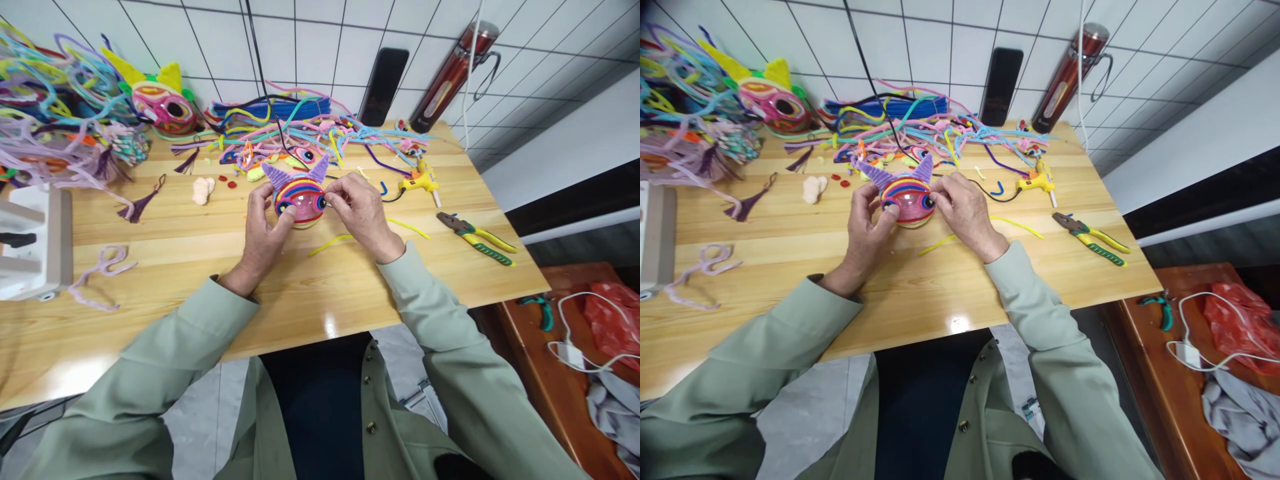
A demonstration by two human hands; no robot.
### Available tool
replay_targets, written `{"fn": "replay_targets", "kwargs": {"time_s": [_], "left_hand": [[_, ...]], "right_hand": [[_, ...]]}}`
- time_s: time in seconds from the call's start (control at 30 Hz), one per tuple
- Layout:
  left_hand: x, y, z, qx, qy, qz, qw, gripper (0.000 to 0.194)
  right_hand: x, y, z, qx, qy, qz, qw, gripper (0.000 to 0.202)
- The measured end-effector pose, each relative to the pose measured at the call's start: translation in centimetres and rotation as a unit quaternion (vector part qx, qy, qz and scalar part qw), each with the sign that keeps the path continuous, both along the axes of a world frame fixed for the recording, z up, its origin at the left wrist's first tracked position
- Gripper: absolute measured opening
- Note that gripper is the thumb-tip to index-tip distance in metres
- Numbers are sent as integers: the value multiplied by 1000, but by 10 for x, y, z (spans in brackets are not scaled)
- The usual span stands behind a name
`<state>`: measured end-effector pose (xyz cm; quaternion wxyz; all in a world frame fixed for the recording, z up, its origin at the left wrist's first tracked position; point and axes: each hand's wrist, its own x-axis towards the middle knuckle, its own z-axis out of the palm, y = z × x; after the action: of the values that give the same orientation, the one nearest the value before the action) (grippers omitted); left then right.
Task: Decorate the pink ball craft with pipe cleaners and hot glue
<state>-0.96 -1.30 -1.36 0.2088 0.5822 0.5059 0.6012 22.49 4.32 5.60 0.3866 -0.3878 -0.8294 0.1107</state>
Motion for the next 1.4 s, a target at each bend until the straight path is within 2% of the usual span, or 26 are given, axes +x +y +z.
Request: {"fn": "replay_targets", "kwargs": {"time_s": [0.57, 1.07, 1.4], "left_hand": [[1, -2, 5, -9, 0, -2, 1000, 73], [0, -2, 1, -13, -14, -1, 1000, 73], [1, -4, 4, 1, 10, 9, 1000, 65]], "right_hand": [[-1, -1, 0, 3, 7, 1, 1000, 14], [-3, -2, -1, -10, 7, -7, 1000, 14], [-5, -4, -3, -14, 3, -6, 1000, 14]]}}
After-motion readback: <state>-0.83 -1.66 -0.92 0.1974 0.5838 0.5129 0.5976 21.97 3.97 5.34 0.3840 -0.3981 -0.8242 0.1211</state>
